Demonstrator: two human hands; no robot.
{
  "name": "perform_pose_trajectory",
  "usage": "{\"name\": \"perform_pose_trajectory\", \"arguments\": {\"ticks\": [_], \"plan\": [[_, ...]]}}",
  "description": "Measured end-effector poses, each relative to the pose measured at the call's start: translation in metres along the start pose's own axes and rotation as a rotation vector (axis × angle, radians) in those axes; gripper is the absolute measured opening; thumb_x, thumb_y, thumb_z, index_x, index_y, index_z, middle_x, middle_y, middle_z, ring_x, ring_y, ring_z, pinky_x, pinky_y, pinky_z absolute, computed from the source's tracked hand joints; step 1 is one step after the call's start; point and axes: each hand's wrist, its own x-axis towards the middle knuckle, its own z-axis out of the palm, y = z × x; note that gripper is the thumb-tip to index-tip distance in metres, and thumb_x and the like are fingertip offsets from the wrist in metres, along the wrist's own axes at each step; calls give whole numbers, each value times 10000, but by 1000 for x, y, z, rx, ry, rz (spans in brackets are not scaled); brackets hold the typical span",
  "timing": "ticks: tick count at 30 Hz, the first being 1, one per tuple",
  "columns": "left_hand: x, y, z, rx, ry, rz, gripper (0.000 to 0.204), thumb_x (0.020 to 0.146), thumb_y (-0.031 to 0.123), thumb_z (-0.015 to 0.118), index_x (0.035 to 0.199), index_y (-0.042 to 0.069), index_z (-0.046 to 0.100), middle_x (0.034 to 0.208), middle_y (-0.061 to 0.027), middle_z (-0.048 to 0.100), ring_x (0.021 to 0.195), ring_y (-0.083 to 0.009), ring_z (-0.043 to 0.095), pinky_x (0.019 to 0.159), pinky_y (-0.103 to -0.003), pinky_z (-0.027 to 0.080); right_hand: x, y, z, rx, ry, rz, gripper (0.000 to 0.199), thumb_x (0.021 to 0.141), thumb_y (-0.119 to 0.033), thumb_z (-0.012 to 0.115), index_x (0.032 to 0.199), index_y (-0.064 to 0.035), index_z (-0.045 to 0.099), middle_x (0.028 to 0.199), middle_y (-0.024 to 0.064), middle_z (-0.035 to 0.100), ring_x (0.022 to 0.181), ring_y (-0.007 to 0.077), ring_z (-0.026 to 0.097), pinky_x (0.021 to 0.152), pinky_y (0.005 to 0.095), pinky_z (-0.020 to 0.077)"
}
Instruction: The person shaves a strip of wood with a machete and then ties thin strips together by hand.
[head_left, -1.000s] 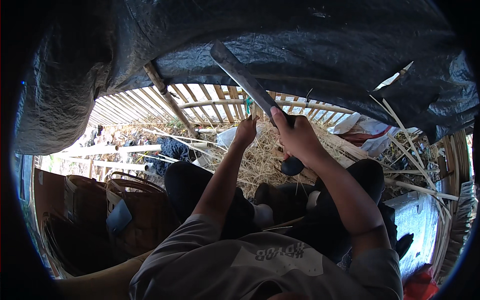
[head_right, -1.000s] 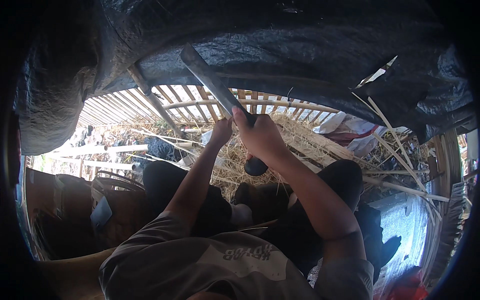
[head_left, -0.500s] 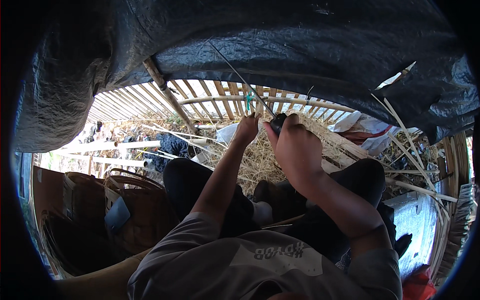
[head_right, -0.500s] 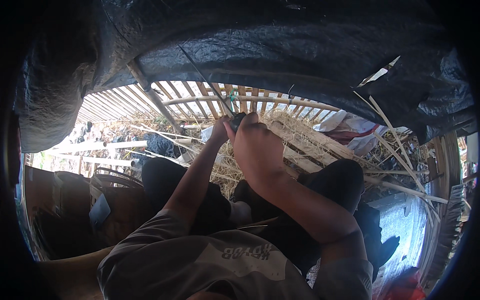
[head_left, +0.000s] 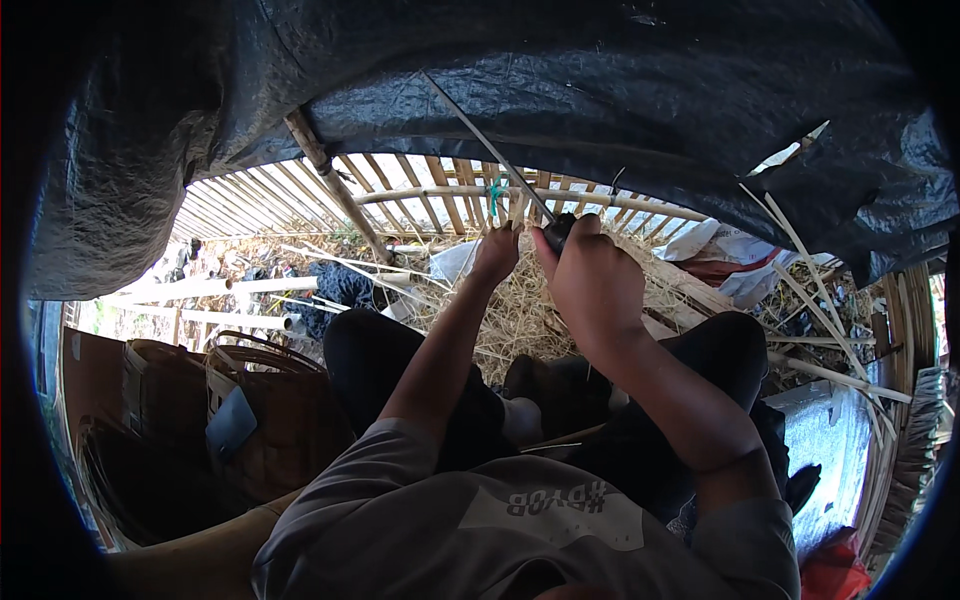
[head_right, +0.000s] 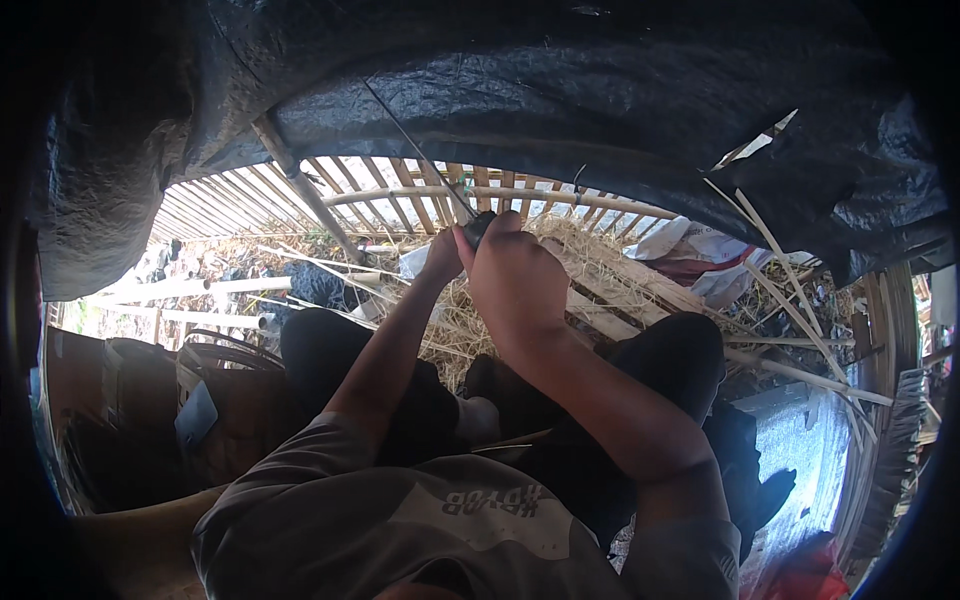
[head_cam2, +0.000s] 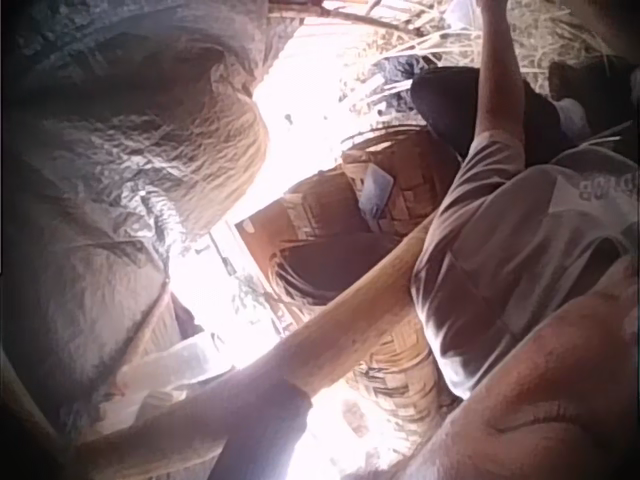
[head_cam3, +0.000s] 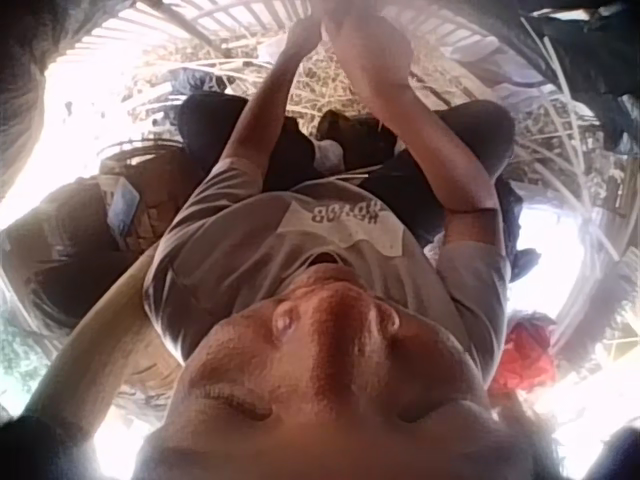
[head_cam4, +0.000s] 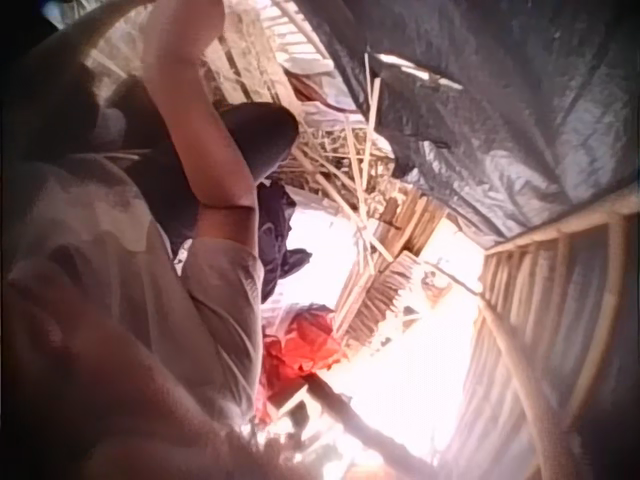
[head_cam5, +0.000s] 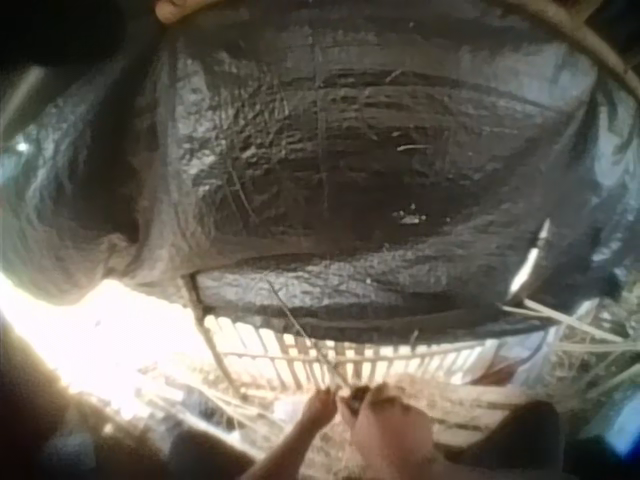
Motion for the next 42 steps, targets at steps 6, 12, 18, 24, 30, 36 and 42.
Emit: {"name": "perform_pose_trajectory", "arguments": {"ticks": [6, 12, 18, 24, 30, 36, 42], "plan": [[11, 3, -22, -85, -126, -159, 351, 993, 242, 463, 1031, -71, 618, 947, -365, 622, 922, -479, 623, 796, -524, 507, 17, 15, -1, 246, -105, -10, 494, 930, -461, 598, 829, 22, 583, 606, 188, 626, 609, 376, 677, 540, 445, 549], [38, 23, -108, -314, -109, -44, 264, 918, 115, 656, 1164, 20, 667, 1077, -136, 712, 967, -203, 703, 795, -335, 577, 29, 30, -6, 224, -87, 46, 533, 950, -491, 549, 812, 21, 593, 613, 178, 643, 609, 360, 691, 538, 428, 565], [31, 137, -189, -641, 190, 97, 214, 846, 83, 748, 1055, 43, 727, 925, -91, 741, 812, -139, 716, 651, -254, 572, 31, 41, -6, 229, -77, 48, 531, 952, -489, 548, 803, 18, 590, 594, 172, 635, 601, 359, 692, 533, 426, 566], [24, 165, -182, -358, 351, 198, 205, 813, 76, 774, 1015, 51, 746, 958, -106, 738, 814, -150, 713, 702, -268, 589, 32, 40, 0, 205, -69, 34, 539, 949, -497, 545, 806, 20, 591, 596, 172, 636, 602, 365, 691, 535, 435, 567], [26, 160, -176, -324, 412, 290, 171, 821, 38, 748, 991, 44, 744, 939, -99, 742, 810, -165, 724, 695, -262, 580, 37, 37, -8, 294, -136, 86, 540, 949, -490, 545, 835, 34, 607, 630, 179, 649, 644, 367, 698, 564, 439, 572], [22, 165, -168, -310, 446, 170, 192, 804, 34, 747, 993, 48, 724, 924, -90, 745, 865, -197, 738, 715, -274, 578, 35, 31, -11, 263, -125, 68, 526, 950, -472, 543, 873, 45, 599, 636, 178, 648, 656, 359, 700, 576, 432, 577], [23, 166, -160, -187, 524, 253, 174, 774, 26, 746, 927, 12, 666, 848, -113, 732, 791, -214, 742, 657, -284, 583, 34, 35, -6, 282, -104, 7, 425, 923, -372, 608, 859, 46, 566, 654, 177, 649, 626, 349, 694, 545, 417, 573]]}}
